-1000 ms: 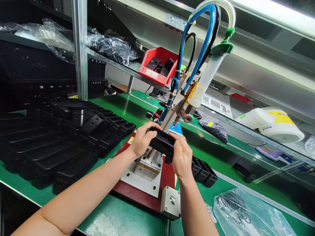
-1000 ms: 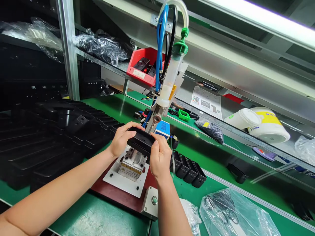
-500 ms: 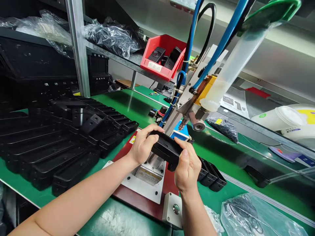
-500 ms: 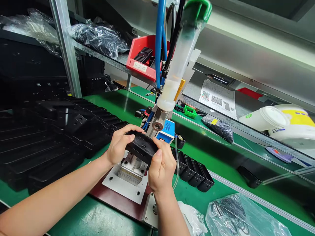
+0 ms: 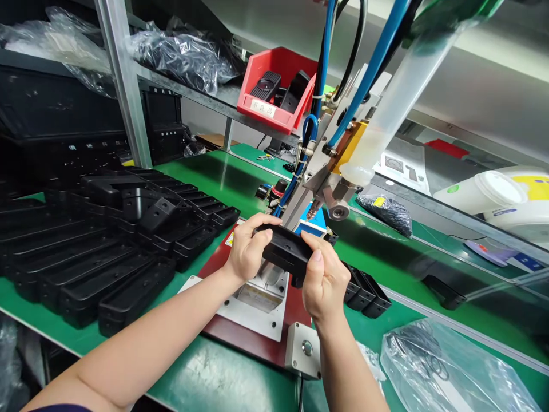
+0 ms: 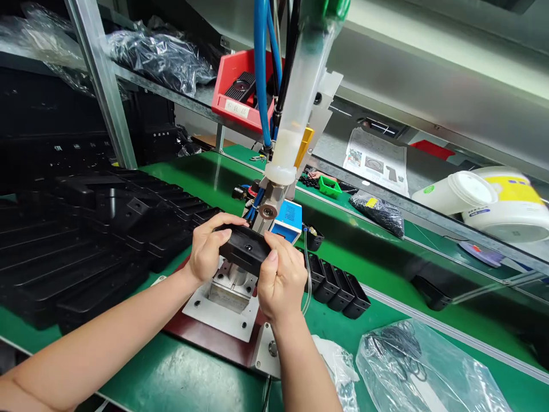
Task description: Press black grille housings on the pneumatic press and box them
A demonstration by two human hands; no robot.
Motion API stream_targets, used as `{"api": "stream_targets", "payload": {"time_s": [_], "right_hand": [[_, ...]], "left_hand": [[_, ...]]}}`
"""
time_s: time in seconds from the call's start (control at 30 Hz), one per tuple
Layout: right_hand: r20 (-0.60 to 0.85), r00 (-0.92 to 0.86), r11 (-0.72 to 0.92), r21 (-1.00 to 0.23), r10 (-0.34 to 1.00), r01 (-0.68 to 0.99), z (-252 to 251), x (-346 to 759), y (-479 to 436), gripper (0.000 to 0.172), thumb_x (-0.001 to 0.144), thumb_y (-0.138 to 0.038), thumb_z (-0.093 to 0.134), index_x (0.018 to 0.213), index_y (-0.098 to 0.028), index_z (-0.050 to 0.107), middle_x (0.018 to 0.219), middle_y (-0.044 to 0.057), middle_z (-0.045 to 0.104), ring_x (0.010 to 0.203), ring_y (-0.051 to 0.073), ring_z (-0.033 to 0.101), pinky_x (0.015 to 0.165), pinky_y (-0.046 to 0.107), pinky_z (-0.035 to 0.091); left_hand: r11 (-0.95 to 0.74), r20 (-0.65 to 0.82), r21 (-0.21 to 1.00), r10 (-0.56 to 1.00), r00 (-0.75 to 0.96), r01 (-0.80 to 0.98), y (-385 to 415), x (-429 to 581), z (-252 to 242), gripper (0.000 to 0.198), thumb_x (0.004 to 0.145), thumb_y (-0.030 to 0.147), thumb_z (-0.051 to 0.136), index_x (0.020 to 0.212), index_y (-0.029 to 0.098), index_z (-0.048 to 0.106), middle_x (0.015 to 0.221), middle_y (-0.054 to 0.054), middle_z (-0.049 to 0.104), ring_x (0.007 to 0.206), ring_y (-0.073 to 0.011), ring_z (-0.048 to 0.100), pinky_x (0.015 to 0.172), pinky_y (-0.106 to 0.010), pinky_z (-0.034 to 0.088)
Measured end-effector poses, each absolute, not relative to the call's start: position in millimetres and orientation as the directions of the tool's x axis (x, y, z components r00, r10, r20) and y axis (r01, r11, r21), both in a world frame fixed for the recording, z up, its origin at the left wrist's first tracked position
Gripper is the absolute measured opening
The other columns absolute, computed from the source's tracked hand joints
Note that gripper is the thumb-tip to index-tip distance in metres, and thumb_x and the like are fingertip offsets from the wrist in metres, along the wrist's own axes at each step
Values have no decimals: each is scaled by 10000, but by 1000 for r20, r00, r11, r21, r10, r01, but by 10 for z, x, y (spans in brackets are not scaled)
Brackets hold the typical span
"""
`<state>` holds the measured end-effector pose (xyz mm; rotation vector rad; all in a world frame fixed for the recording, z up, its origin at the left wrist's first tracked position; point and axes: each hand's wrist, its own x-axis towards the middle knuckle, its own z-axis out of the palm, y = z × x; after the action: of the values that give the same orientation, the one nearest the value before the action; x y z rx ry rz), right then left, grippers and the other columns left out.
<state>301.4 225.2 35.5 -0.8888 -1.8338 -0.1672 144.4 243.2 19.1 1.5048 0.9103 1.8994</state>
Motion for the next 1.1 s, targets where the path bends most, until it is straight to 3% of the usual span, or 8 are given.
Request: {"api": "stream_targets", "payload": {"time_s": [0.1,0.23,0.47,0.63,0.83,0.97,1.1], "right_hand": [[827,-141,711,-365,544,601,329,3012,2258,364,991,-240,343,1084,-158,686,1069,81,711,1019,187,659,888,328,506],[776,-181,667,-368,605,648,461,3040,2199,390,982,-257,328,1086,-160,692,1073,74,717,1002,186,672,865,307,519],[545,-328,463,-127,772,877,795,2958,2094,385,946,-207,361,1153,-160,683,1108,77,715,1020,231,668,872,328,501],[601,-361,430,33,713,902,712,2869,2138,452,999,-253,278,1200,-107,655,1018,119,708,877,229,674,757,318,504],[690,-465,530,137,555,837,643,2940,2175,441,1005,-257,279,1158,-97,659,906,105,690,810,202,644,709,297,494],[721,-453,569,98,525,816,631,2970,2209,416,998,-256,302,1167,-112,654,947,104,693,828,199,638,732,304,509],[694,-426,606,-18,580,795,619,2993,2258,423,997,-252,299,1130,-132,681,934,79,711,815,180,664,729,277,512]], "left_hand": [[-590,583,807,784,-214,39,2427,1444,232,302,789,306,440,896,166,685,870,-35,696,829,-197,610,751,-312,460],[-545,556,831,814,-170,109,2410,1390,293,322,776,312,415,902,161,671,908,-47,694,862,-209,608,792,-330,471],[-547,546,812,835,66,203,2470,1195,509,291,705,242,445,837,182,698,888,-22,716,869,-203,625,809,-319,472],[-547,550,799,833,63,251,2491,1232,502,273,806,327,485,880,180,703,887,-26,714,838,-189,628,797,-307,476],[-699,732,673,677,-79,243,2478,1320,284,318,863,241,422,927,169,725,946,-59,728,868,-180,659,818,-305,511],[-725,769,632,629,-108,276,2478,1341,260,324,870,232,417,941,164,726,919,-59,733,860,-178,665,803,-300,517],[-663,712,689,694,-104,292,2467,1357,312,321,847,234,417,892,161,727,909,-51,741,832,-174,668,804,-291,517]]}}
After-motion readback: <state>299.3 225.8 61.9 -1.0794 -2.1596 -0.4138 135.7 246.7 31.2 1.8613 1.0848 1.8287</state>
